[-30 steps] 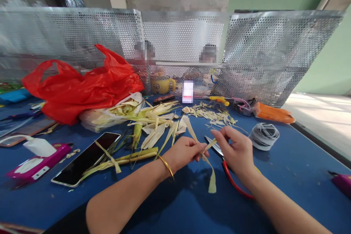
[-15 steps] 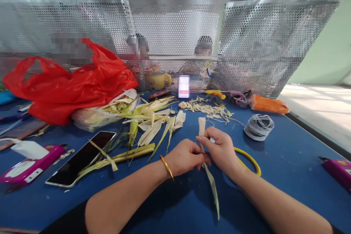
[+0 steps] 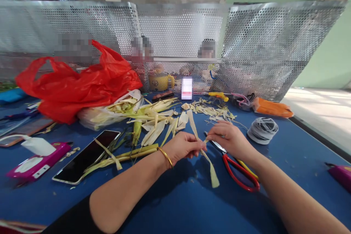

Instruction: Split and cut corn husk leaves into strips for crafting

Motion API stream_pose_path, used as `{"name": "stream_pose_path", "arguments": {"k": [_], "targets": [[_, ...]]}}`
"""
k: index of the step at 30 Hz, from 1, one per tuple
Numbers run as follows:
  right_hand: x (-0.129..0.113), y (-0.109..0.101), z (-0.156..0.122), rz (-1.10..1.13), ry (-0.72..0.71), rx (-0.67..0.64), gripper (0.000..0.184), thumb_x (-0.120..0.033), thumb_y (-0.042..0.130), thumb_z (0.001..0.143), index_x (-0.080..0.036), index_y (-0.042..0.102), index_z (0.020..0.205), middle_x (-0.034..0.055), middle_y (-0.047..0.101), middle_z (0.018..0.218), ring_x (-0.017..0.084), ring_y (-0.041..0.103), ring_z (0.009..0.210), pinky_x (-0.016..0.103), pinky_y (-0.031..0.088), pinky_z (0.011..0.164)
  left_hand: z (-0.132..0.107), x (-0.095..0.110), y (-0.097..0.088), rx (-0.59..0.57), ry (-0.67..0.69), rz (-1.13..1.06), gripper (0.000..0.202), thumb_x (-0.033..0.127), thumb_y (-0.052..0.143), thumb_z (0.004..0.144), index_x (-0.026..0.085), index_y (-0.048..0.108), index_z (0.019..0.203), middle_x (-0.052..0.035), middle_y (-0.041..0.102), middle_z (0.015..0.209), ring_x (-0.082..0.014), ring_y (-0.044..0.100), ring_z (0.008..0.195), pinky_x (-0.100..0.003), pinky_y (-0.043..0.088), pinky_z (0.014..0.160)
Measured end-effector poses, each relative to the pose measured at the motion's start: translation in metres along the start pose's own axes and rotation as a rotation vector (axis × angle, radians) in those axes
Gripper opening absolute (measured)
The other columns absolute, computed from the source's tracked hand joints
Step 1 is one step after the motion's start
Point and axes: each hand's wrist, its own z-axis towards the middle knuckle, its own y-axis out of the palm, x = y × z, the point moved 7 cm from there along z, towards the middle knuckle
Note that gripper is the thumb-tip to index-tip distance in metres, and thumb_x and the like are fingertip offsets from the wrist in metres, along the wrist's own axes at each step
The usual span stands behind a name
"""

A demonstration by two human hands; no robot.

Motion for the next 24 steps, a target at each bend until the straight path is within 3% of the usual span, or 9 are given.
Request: {"name": "stream_pose_path", "arguments": {"k": [5, 8, 12, 15, 17, 20, 24], "targets": [[-0.018, -0.023, -0.009, -0.273, -0.012, 0.355, 0.017, -0.029, 0.054, 0.09, -0.022, 0.069, 0.088, 0.007, 0.069, 0.096, 0.022, 0.057, 0.095, 0.039, 0.033, 0.092, 0.0, 0.0, -0.003, 0.093, 0.005, -0.224, 0.028, 0.038, 0.076, 0.067, 0.013, 0.073, 0.077, -0.0037, 0.066, 0.062, -0.0096, 0.058, 0.053, -0.019, 0.038, 0.048], [-0.033, -0.026, -0.018, -0.272, 0.01, 0.453, 0.021, -0.029, 0.051, 0.092, -0.021, 0.068, 0.081, 0.0057, 0.067, 0.08, 0.019, 0.058, 0.079, 0.034, 0.036, 0.082, 0.001, 0.005, -0.003, 0.097, 0.065, -0.415, 0.029, 0.031, 0.08, 0.064, 0.014, 0.074, 0.087, -0.0071, 0.072, 0.081, -0.0138, 0.066, 0.074, -0.022, 0.049, 0.068], [-0.032, 0.005, -0.017, -0.05, 0.138, 0.247, 0.026, -0.036, 0.051, 0.091, -0.022, 0.066, 0.077, 0.0032, 0.065, 0.072, 0.016, 0.056, 0.067, 0.028, 0.037, 0.066, 0.003, 0.007, -0.007, 0.166, 0.133, -0.54, 0.028, 0.02, 0.08, 0.061, 0.013, 0.074, 0.087, -0.0075, 0.073, 0.082, -0.0147, 0.066, 0.079, -0.024, 0.05, 0.076], [-0.018, 0.039, -0.015, 0.252, 0.332, 0.057, 0.032, -0.042, 0.051, 0.088, -0.02, 0.061, 0.068, -0.0005, 0.06, 0.063, 0.014, 0.051, 0.059, 0.024, 0.035, 0.054, 0.003, 0.003, -0.006, 0.198, 0.104, -0.54, 0.028, 0.019, 0.078, 0.064, 0.012, 0.073, 0.091, -0.0086, 0.073, 0.081, -0.0153, 0.066, 0.073, -0.024, 0.05, 0.068], [-0.013, 0.054, -0.015, 0.479, 0.405, 0.015, 0.036, -0.044, 0.048, 0.088, -0.019, 0.059, 0.065, -0.0018, 0.056, 0.059, 0.013, 0.049, 0.056, 0.023, 0.036, 0.053, 0.003, 0.001, -0.005, 0.209, 0.082, -0.533, 0.027, 0.02, 0.077, 0.067, 0.012, 0.073, 0.093, -0.0089, 0.073, 0.08, -0.0144, 0.065, 0.067, -0.022, 0.047, 0.058], [-0.016, 0.058, -0.015, 0.607, 0.41, 0.008, 0.038, -0.044, 0.045, 0.088, -0.018, 0.052, 0.06, -0.0029, 0.05, 0.057, 0.011, 0.043, 0.054, 0.022, 0.034, 0.051, 0.001, 0.001, -0.004, 0.216, 0.083, -0.532, 0.025, 0.021, 0.076, 0.067, 0.011, 0.073, 0.09, -0.0091, 0.073, 0.077, -0.0137, 0.063, 0.064, -0.021, 0.045, 0.055], [-0.026, 0.049, -0.015, 0.508, 0.322, -0.008, 0.038, -0.038, 0.046, 0.088, -0.019, 0.038, 0.055, -0.0042, 0.041, 0.056, 0.01, 0.036, 0.054, 0.022, 0.029, 0.049, 0.0, 0.002, -0.004, 0.234, 0.101, -0.528, 0.024, 0.018, 0.077, 0.063, 0.01, 0.072, 0.086, -0.009, 0.073, 0.075, -0.0138, 0.064, 0.067, -0.022, 0.048, 0.063]]}}
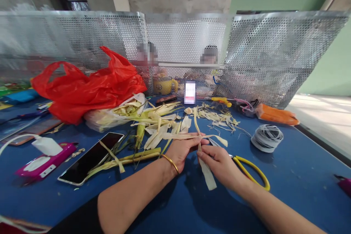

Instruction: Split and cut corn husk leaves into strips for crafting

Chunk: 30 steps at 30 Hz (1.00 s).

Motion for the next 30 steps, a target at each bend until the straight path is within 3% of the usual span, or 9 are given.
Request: {"name": "stream_pose_path", "arguments": {"k": [6, 10, 13, 16, 19, 24, 27, 30], "targets": [[0.003, 0.0, 0.001, 0.003, 0.035, -0.016, 0.037, -0.039, 0.044, 0.089, -0.019, 0.046, 0.057, -0.0031, 0.047, 0.056, 0.01, 0.04, 0.054, 0.022, 0.032, 0.05, 0.007, -0.002, -0.007, 0.018, 0.027, 0.02, 0.028, 0.023, 0.078, 0.064, 0.012, 0.071, 0.089, -0.0082, 0.073, 0.08, -0.0149, 0.065, 0.074, -0.025, 0.049, 0.071], [0.019, -0.005, 0.007, 0.241, 0.142, 0.068, 0.032, -0.046, 0.047, 0.085, -0.019, 0.054, 0.069, -0.0009, 0.058, 0.061, 0.012, 0.051, 0.052, 0.024, 0.04, 0.052, 0.009, 0.008, -0.005, -0.057, 0.091, 0.092, 0.032, 0.02, 0.072, 0.071, 0.016, 0.069, 0.103, -0.0097, 0.072, 0.101, -0.0183, 0.065, 0.094, -0.025, 0.048, 0.077], [0.024, -0.011, 0.011, 0.367, 0.135, 0.103, 0.022, -0.04, 0.048, 0.083, -0.02, 0.052, 0.074, -0.0022, 0.058, 0.066, 0.011, 0.051, 0.048, 0.024, 0.041, 0.051, 0.006, 0.017, 0.001, -0.134, 0.125, 0.15, 0.042, 0.014, 0.068, 0.074, 0.019, 0.065, 0.115, -0.0084, 0.07, 0.11, -0.0187, 0.064, 0.102, -0.024, 0.048, 0.078], [0.018, -0.026, 0.01, 0.179, 0.064, 0.163, 0.015, -0.028, 0.046, 0.083, -0.021, 0.053, 0.072, -0.0045, 0.051, 0.062, 0.01, 0.045, 0.048, 0.022, 0.035, 0.049, 0.008, 0.023, 0.001, -0.173, 0.12, 0.108, 0.042, 0.011, 0.065, 0.074, 0.018, 0.064, 0.115, -0.0093, 0.071, 0.107, -0.0199, 0.066, 0.098, -0.025, 0.05, 0.076], [0.006, -0.039, 0.006, -0.059, -0.002, 0.218, 0.017, -0.023, 0.042, 0.085, -0.021, 0.058, 0.078, -0.0037, 0.052, 0.062, 0.012, 0.048, 0.059, 0.022, 0.035, 0.056, 0.012, 0.025, -0.004, -0.217, 0.062, -0.018, 0.031, 0.01, 0.059, 0.074, 0.014, 0.066, 0.104, -0.0118, 0.072, 0.103, -0.0227, 0.068, 0.094, -0.029, 0.052, 0.074], [-0.006, -0.05, 0.003, -0.29, -0.021, 0.255, 0.021, -0.021, 0.04, 0.086, -0.022, 0.061, 0.081, -0.0019, 0.06, 0.068, 0.014, 0.053, 0.065, 0.023, 0.036, 0.06, 0.008, 0.025, 0.0, -0.353, -0.066, -0.078, 0.034, 0.027, 0.055, 0.08, 0.01, 0.067, 0.106, -0.0163, 0.07, 0.106, -0.0249, 0.068, 0.09, -0.031, 0.053, 0.069], [-0.013, -0.05, 0.002, -0.384, -0.074, 0.232, 0.02, -0.019, 0.043, 0.085, -0.022, 0.062, 0.081, -0.0011, 0.064, 0.072, 0.015, 0.056, 0.066, 0.024, 0.036, 0.06, 0.006, 0.023, 0.0, -0.262, -0.028, 0.071, 0.033, 0.028, 0.066, 0.078, 0.015, 0.067, 0.108, -0.0116, 0.072, 0.104, -0.018, 0.069, 0.078, -0.023, 0.051, 0.06], [-0.016, -0.048, 0.003, -0.354, -0.129, 0.151, 0.025, -0.024, 0.042, 0.089, -0.021, 0.064, 0.077, -0.0005, 0.064, 0.07, 0.015, 0.056, 0.065, 0.024, 0.038, 0.06, 0.008, 0.019, -0.006, -0.119, 0.003, 0.12, 0.026, 0.025, 0.072, 0.075, 0.016, 0.07, 0.099, -0.0089, 0.073, 0.095, -0.0095, 0.064, 0.06, -0.016, 0.045, 0.049]]}}
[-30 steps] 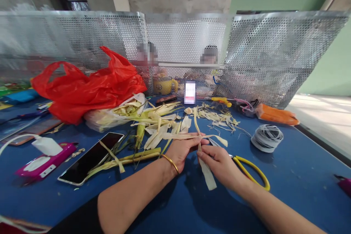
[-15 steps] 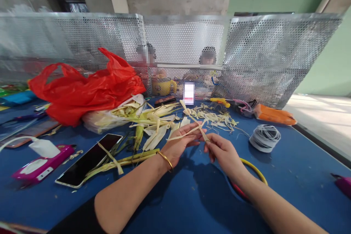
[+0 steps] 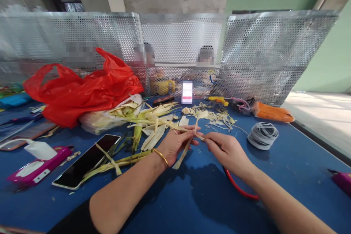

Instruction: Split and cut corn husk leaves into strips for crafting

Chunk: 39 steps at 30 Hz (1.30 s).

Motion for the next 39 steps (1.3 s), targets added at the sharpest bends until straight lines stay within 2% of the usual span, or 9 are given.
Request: {"name": "stream_pose_path", "arguments": {"k": [2, 6, 9, 12, 18, 25, 29, 34, 39], "targets": [[0.003, -0.004, 0.002, 0.094, -0.011, 0.048, 0.027, -0.028, 0.042, 0.092, -0.021, 0.066, 0.08, 0.0009, 0.066, 0.075, 0.015, 0.059, 0.071, 0.025, 0.042, 0.065, 0.001, -0.005, -0.001, 0.029, -0.028, -0.039, 0.02, 0.025, 0.071, 0.076, 0.014, 0.071, 0.094, -0.0081, 0.073, 0.089, -0.0071, 0.061, 0.053, -0.014, 0.041, 0.044], [0.013, -0.011, 0.005, 0.228, -0.029, 0.219, 0.017, -0.03, 0.057, 0.086, -0.022, 0.07, 0.094, 0.0042, 0.068, 0.09, 0.018, 0.062, 0.084, 0.028, 0.047, 0.073, 0.0, -0.009, 0.005, -0.044, -0.079, -0.102, 0.017, 0.024, 0.072, 0.076, 0.013, 0.071, 0.09, -0.0061, 0.072, 0.081, -0.006, 0.058, 0.047, -0.014, 0.04, 0.04], [0.016, -0.001, 0.007, 0.334, -0.074, 0.195, 0.016, -0.034, 0.066, 0.081, -0.024, 0.072, 0.092, 0.005, 0.067, 0.091, 0.02, 0.062, 0.089, 0.031, 0.049, 0.079, -0.003, -0.011, 0.01, -0.079, -0.105, -0.153, 0.013, 0.022, 0.073, 0.076, 0.014, 0.071, 0.086, -0.0031, 0.07, 0.072, -0.0058, 0.057, 0.044, -0.014, 0.041, 0.039], [0.017, 0.007, 0.006, 0.426, -0.126, 0.171, 0.02, -0.042, 0.066, 0.081, -0.023, 0.073, 0.084, 0.006, 0.067, 0.088, 0.019, 0.063, 0.085, 0.03, 0.05, 0.077, -0.006, -0.015, 0.015, -0.12, -0.141, -0.181, 0.014, 0.022, 0.072, 0.077, 0.014, 0.071, 0.087, -0.0022, 0.069, 0.071, -0.0055, 0.057, 0.043, -0.014, 0.041, 0.039], [0.013, 0.015, 0.003, 0.381, -0.18, 0.15, 0.035, -0.051, 0.061, 0.083, -0.021, 0.07, 0.069, 0.0063, 0.064, 0.074, 0.018, 0.06, 0.071, 0.028, 0.048, 0.063, -0.011, -0.025, 0.021, -0.184, -0.241, -0.173, 0.013, 0.02, 0.066, 0.081, 0.01, 0.07, 0.089, -0.0058, 0.07, 0.078, -0.0057, 0.06, 0.049, -0.013, 0.045, 0.043], [0.012, 0.021, 0.0, 0.408, -0.202, 0.177, 0.04, -0.053, 0.056, 0.085, -0.02, 0.069, 0.068, 0.0058, 0.063, 0.073, 0.017, 0.059, 0.069, 0.028, 0.046, 0.064, -0.016, -0.033, 0.024, -0.184, -0.332, -0.243, 0.012, 0.02, 0.07, 0.079, 0.013, 0.07, 0.088, -0.0005, 0.066, 0.072, -0.0031, 0.054, 0.044, -0.013, 0.046, 0.04], [0.017, 0.027, 0.0, 0.319, -0.228, 0.181, 0.043, -0.051, 0.05, 0.088, -0.019, 0.07, 0.067, 0.0053, 0.063, 0.07, 0.017, 0.058, 0.066, 0.029, 0.044, 0.063, -0.014, -0.035, 0.023, -0.157, -0.311, -0.232, 0.017, 0.02, 0.068, 0.08, 0.012, 0.07, 0.095, -0.0011, 0.066, 0.074, -0.0023, 0.053, 0.042, -0.013, 0.048, 0.041], [0.018, 0.029, -0.001, 0.168, -0.211, 0.144, 0.037, -0.041, 0.045, 0.092, -0.02, 0.069, 0.073, 0.0049, 0.064, 0.075, 0.017, 0.058, 0.071, 0.029, 0.042, 0.065, -0.014, -0.031, 0.021, -0.044, -0.238, -0.178, 0.012, 0.018, 0.066, 0.082, 0.01, 0.071, 0.088, -0.003, 0.067, 0.067, -0.0049, 0.056, 0.044, -0.015, 0.05, 0.045], [0.013, 0.021, 0.0, 0.004, -0.098, 0.171, 0.025, -0.033, 0.054, 0.085, -0.022, 0.065, 0.104, 0.0052, 0.067, 0.092, 0.02, 0.061, 0.086, 0.032, 0.044, 0.077, -0.011, -0.027, 0.015, 0.103, -0.181, -0.161, 0.013, 0.012, 0.059, 0.085, 0.009, 0.069, 0.077, -0.0062, 0.068, 0.063, -0.0089, 0.062, 0.047, -0.016, 0.048, 0.045]]}}
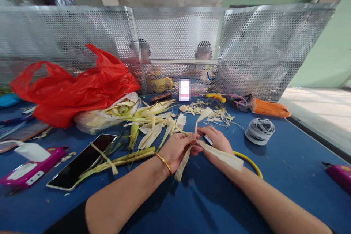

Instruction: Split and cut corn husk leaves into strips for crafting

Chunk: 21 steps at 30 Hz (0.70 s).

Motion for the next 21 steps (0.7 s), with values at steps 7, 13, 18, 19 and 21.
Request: {"name": "stream_pose_path", "arguments": {"k": [7, 13, 18, 19, 21], "targets": [[-0.016, -0.011, -0.003, 0.062, -0.045, 0.033, 0.035, -0.023, 0.058, 0.081, -0.023, 0.056, 0.116, -0.0006, 0.063, 0.076, 0.017, 0.06, 0.075, 0.032, 0.045, 0.079, 0.006, 0.015, -0.01, 0.071, 0.1, -0.017, 0.015, 0.018, 0.058, 0.087, 0.009, 0.068, 0.083, -0.0063, 0.069, 0.066, -0.0101, 0.064, 0.05, -0.017, 0.05, 0.049], [-0.018, -0.018, -0.004, 0.137, -0.097, 0.093, 0.013, -0.026, 0.056, 0.088, -0.024, 0.067, 0.095, 0.003, 0.069, 0.084, 0.018, 0.063, 0.079, 0.032, 0.047, 0.075, 0.008, 0.016, -0.012, 0.028, 0.066, 0.026, 0.027, 0.036, 0.067, 0.08, 0.009, 0.069, 0.084, -0.0094, 0.071, 0.074, -0.012, 0.064, 0.054, -0.018, 0.048, 0.045], [-0.038, -0.015, -0.007, 0.047, -0.35, 0.03, 0.016, -0.018, 0.052, 0.09, -0.022, 0.067, 0.088, 0.0036, 0.069, 0.077, 0.017, 0.062, 0.075, 0.035, 0.045, 0.082, 0.012, 0.015, -0.018, 0.101, 0.145, 0.081, 0.014, 0.018, 0.076, 0.068, 0.009, 0.068, 0.075, -0.0065, 0.069, 0.067, -0.0077, 0.057, 0.045, -0.015, 0.04, 0.04], [-0.043, -0.015, -0.009, 0.019, -0.402, 0.0, 0.017, -0.018, 0.051, 0.09, -0.022, 0.067, 0.089, 0.0034, 0.069, 0.077, 0.017, 0.062, 0.074, 0.036, 0.044, 0.084, 0.013, 0.014, -0.019, 0.098, 0.147, 0.089, 0.013, 0.019, 0.075, 0.069, 0.009, 0.068, 0.074, -0.0071, 0.07, 0.068, -0.0077, 0.057, 0.044, -0.016, 0.04, 0.04], [-0.048, -0.018, -0.01, 0.006, -0.422, -0.034, 0.016, -0.024, 0.052, 0.09, -0.022, 0.067, 0.092, 0.0032, 0.069, 0.077, 0.017, 0.061, 0.073, 0.037, 0.042, 0.085, 0.015, 0.014, -0.021, 0.099, 0.143, 0.126, 0.014, 0.021, 0.075, 0.069, 0.009, 0.068, 0.073, -0.0082, 0.071, 0.07, -0.0086, 0.058, 0.045, -0.017, 0.04, 0.039]]}}
